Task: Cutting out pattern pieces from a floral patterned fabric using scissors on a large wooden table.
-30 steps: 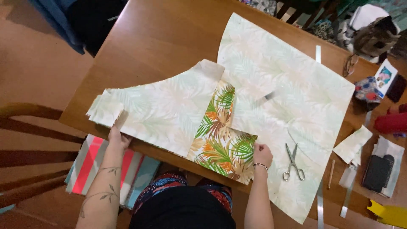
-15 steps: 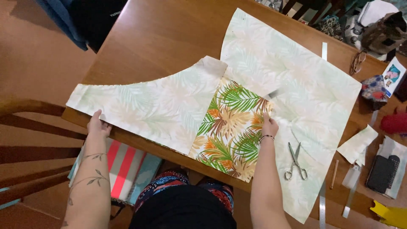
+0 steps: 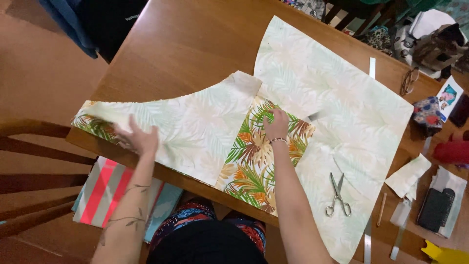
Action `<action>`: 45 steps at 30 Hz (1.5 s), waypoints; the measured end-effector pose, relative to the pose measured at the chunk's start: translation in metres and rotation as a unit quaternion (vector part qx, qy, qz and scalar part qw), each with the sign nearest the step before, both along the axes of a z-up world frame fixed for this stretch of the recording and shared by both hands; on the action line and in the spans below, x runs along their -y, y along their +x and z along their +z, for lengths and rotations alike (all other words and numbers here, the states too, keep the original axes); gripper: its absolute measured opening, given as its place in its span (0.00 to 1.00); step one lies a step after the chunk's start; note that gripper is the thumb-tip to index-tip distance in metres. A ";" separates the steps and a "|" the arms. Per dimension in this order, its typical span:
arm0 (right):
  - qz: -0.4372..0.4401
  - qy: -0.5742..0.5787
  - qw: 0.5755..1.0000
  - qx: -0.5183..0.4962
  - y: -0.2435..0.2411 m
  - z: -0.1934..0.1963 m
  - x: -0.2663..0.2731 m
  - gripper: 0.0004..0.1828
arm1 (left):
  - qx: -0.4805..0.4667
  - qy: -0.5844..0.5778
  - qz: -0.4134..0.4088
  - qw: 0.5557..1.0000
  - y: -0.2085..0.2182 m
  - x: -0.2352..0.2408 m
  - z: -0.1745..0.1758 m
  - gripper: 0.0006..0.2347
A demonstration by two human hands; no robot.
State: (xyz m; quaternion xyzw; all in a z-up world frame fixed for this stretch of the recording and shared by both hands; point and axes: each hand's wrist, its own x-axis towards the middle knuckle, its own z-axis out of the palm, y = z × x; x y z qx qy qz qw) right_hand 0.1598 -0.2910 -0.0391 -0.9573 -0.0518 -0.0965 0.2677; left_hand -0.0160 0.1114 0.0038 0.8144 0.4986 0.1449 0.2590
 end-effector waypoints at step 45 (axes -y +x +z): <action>-0.090 0.144 0.958 -0.231 -0.140 0.041 -0.123 0.48 | 0.357 -0.515 0.211 0.750 -0.033 -0.069 -0.005 0.28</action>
